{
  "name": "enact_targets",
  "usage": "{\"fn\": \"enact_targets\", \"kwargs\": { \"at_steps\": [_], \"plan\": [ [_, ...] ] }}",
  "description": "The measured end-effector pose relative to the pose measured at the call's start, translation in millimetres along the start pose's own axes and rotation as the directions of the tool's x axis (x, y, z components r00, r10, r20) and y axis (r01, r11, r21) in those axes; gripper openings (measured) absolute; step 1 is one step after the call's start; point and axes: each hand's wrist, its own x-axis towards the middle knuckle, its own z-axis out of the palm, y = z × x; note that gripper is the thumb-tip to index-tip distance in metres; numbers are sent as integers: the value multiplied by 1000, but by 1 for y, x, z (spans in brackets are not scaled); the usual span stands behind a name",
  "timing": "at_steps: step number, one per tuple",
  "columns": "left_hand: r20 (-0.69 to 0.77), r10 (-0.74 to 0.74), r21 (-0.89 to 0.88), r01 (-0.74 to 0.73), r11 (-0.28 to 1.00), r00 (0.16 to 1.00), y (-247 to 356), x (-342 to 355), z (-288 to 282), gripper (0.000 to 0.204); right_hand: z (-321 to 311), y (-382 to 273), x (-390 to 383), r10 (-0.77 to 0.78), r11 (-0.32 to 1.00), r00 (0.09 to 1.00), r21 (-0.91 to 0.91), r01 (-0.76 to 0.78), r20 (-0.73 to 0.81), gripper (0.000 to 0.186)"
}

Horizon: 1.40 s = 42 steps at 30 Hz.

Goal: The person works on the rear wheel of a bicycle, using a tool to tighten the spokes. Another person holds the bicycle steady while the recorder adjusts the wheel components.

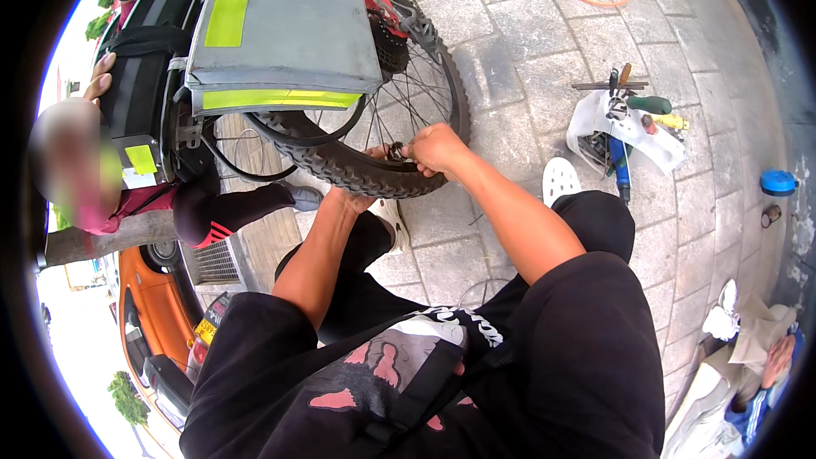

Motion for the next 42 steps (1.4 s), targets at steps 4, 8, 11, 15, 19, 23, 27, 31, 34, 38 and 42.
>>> {"fn": "enact_targets", "kwargs": {
  "at_steps": [4,8,11,15,19,23,27,31,34,38,42],
  "plan": [
    [286,-51,-171,103,980,957,2,-14,6,37,8,-17,-13,-15,999,998,42,13,54,16],
    [358,-7,-256,106,961,934,-4,-6,5,42,4,-17,-17,57,982,995,174,-71,87,14],
    [378,-28,-294,149,944,925,-7,0,-6,42,-1,-18,-20,79,971,993,217,-96,84,14],
    [442,-36,-338,203,919,896,-14,6,-16,41,-4,-13,-19,90,970,992,218,-107,88,15],
    [446,-133,-415,336,846,885,0,14,-29,33,-6,-16,-21,106,970,990,211,-125,98,16],
    [177,-44,-8,47,999,983,-1,27,-46,29,-4,-21,-23,77,989,994,123,-87,83,18],
    [-102,17,345,20,938,995,25,9,25,34,-9,-16,-23,15,993,994,111,-26,104,21],
    [-132,34,512,39,858,991,31,19,10,29,-7,-15,-20,1,992,987,121,-20,158,22],
    [-139,81,475,-5,880,987,28,19,10,24,-6,-8,-15,-29,990,977,141,-1,209,22],
    [-57,195,529,-136,837,979,23,4,23,19,-2,7,-6,-31,982,969,190,-16,245,24],
    [-189,34,520,70,851,981,32,3,40,35,-4,1,-5,14,973,971,221,-68,238,24]
  ]
}}
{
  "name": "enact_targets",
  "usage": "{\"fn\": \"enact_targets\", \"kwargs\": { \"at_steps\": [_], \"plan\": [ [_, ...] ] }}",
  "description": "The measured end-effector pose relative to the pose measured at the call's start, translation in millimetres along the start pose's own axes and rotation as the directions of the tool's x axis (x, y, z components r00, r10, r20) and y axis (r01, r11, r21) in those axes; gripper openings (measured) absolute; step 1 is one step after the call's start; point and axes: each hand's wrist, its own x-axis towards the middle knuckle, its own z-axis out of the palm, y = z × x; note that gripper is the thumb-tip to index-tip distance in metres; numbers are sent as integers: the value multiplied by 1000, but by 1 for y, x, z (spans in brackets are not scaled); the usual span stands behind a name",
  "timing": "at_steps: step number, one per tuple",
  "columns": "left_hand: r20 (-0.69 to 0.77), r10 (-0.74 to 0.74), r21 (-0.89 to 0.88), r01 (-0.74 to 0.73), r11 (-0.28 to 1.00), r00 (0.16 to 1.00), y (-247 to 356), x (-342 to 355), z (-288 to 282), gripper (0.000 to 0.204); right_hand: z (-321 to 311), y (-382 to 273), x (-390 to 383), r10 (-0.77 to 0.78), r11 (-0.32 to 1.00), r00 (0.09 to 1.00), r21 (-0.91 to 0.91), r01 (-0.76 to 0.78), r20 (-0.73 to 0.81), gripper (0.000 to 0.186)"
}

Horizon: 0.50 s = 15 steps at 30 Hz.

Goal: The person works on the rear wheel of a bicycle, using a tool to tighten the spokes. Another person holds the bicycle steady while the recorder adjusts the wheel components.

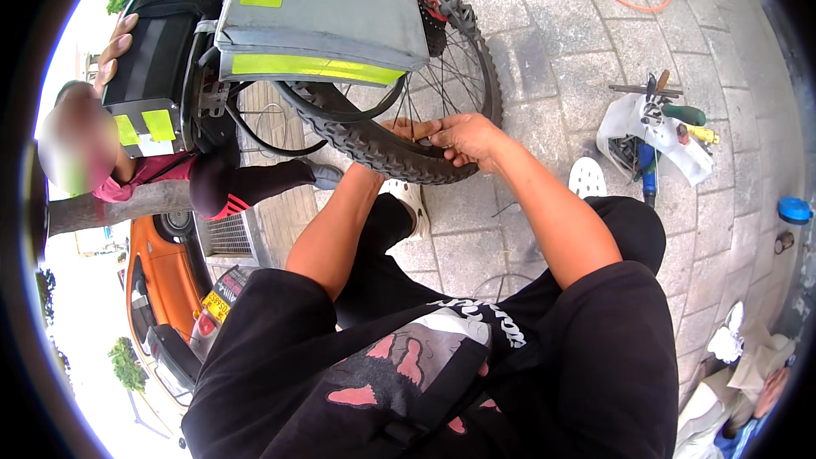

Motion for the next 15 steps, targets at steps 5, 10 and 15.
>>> {"fn": "enact_targets", "kwargs": {
  "at_steps": [5,10,15],
  "plan": [
    [-238,206,83,-191,978,949,-14,3,0,44,2,-2,1,18,999,1000,43,-17,-24,27],
    [-213,407,214,-365,906,888,-19,8,-4,48,4,-4,-3,80,987,997,141,-79,-3,16],
    [-255,315,384,-203,901,914,3,1,0,50,3,-8,-2,113,979,994,171,-113,8,18]
  ]
}}
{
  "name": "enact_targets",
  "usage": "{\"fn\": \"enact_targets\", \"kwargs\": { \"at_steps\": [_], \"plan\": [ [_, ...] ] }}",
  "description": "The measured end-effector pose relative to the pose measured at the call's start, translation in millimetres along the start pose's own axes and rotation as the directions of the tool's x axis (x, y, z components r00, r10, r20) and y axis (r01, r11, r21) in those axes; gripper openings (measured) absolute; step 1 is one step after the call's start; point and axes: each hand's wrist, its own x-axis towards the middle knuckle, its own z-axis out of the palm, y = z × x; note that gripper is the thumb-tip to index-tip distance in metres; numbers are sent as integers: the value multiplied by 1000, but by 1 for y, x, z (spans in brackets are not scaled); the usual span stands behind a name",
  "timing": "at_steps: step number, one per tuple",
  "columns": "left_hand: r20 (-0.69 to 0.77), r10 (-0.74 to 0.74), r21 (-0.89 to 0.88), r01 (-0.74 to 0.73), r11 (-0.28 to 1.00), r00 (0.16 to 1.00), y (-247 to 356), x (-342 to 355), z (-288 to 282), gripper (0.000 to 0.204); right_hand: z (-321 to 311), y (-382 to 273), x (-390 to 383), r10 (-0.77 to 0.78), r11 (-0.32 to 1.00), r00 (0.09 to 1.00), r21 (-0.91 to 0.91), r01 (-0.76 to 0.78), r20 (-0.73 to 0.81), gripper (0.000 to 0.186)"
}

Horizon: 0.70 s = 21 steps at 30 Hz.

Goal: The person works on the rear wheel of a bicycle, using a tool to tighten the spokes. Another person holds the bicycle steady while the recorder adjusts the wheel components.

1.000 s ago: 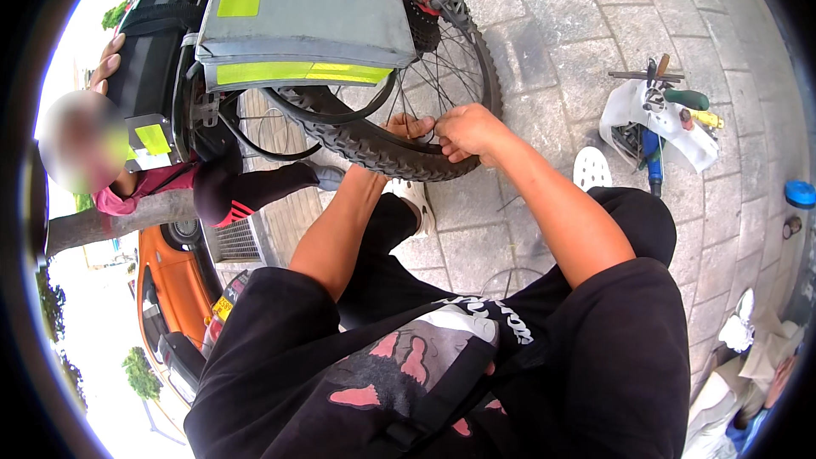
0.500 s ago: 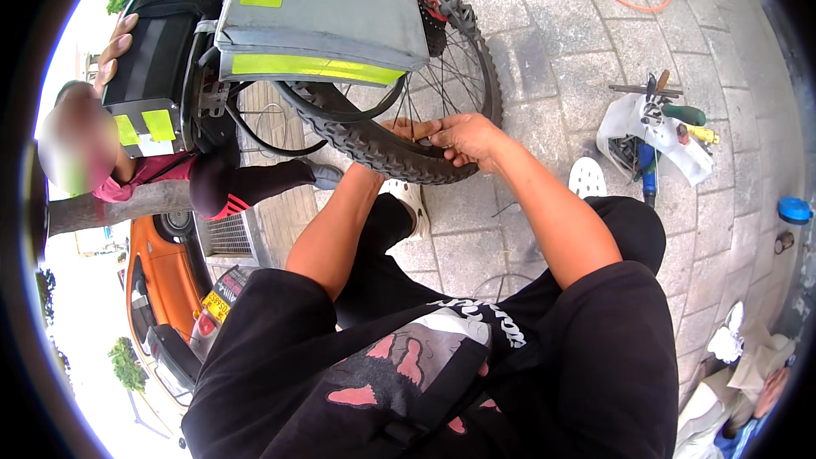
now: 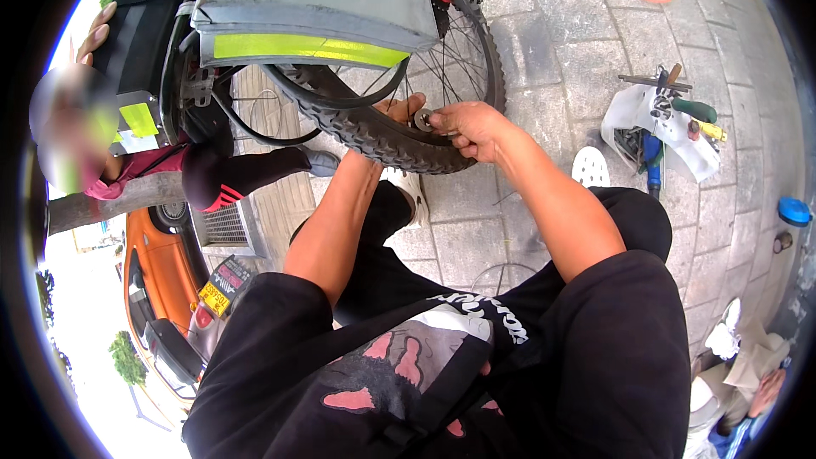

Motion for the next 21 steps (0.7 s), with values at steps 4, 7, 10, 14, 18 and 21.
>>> {"fn": "enact_targets", "kwargs": {
  "at_steps": [4,7,10,14,18,21],
  "plan": [
    [239,690,709,-608,356,683,-41,22,-14,32,-1,2,6,-27,1000,999,-7,27,-22,22],
    [128,741,596,-649,474,659,-59,24,-11,24,4,8,4,-75,995,996,-66,72,-42,26],
    [48,274,110,-278,954,961,-36,22,-1,27,-4,19,-1,-205,978,979,27,205,-19,35],
    [19,310,-144,-305,942,950,-57,28,2,32,-6,26,5,-281,956,959,91,277,34,36],
    [17,155,-297,-143,944,988,-34,13,6,35,1,19,-7,-328,945,944,31,327,43,33],
    [73,61,-489,-18,872,995,-22,8,6,37,3,25,-9,-378,926,926,-5,378,23,32]
  ]
}}
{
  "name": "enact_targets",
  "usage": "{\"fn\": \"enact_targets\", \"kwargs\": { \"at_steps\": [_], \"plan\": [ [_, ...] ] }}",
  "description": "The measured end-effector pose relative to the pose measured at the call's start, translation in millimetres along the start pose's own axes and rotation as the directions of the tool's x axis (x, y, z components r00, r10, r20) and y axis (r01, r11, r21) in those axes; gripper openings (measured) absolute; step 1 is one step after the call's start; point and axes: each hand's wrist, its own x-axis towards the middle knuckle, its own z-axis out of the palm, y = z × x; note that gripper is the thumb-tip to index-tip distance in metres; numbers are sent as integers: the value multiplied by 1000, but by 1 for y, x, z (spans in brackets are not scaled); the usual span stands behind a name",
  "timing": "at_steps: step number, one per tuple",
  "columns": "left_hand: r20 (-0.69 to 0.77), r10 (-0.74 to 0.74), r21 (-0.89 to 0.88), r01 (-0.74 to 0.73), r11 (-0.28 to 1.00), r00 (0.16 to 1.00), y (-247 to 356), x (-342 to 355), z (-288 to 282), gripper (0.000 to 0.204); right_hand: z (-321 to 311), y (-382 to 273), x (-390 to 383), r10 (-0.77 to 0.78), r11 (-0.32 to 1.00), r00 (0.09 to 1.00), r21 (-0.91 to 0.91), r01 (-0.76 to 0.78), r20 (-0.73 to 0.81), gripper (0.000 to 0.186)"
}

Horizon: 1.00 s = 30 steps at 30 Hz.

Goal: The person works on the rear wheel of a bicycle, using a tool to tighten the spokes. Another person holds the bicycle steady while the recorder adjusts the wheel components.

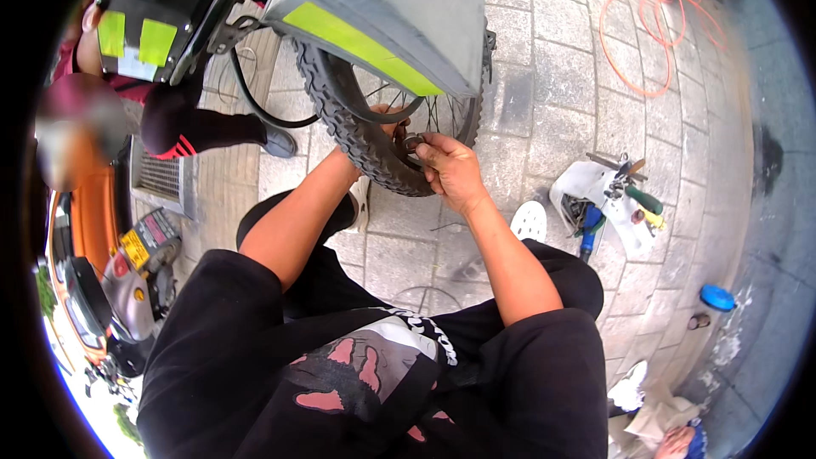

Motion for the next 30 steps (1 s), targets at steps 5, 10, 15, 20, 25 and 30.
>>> {"fn": "enact_targets", "kwargs": {
  "at_steps": [5,10,15,20,25,30],
  "plan": [
    [-65,-58,116,65,991,996,-12,5,-3,38,13,2,-1,-105,983,992,-161,92,-75,32],
    [-61,237,547,-166,820,969,-28,19,-15,33,16,-7,-7,-218,958,973,-208,199,-74,28],
    [-50,-83,-147,75,986,995,-22,4,-5,32,11,-18,10,-117,958,959,-283,41,-259,22],
    [92,-213,-500,230,835,973,-57,-9,-13,23,10,-15,18,92,935,948,-300,-187,-304,18],
    [277,-238,-449,345,824,931,-47,-8,-14,24,0,-18,22,155,924,935,-287,-251,-320,18],
    [176,-323,-310,364,878,930,-22,-13,1,20,9,-13,22,76,851,932,-465,-246,-354,17]
  ]
}}
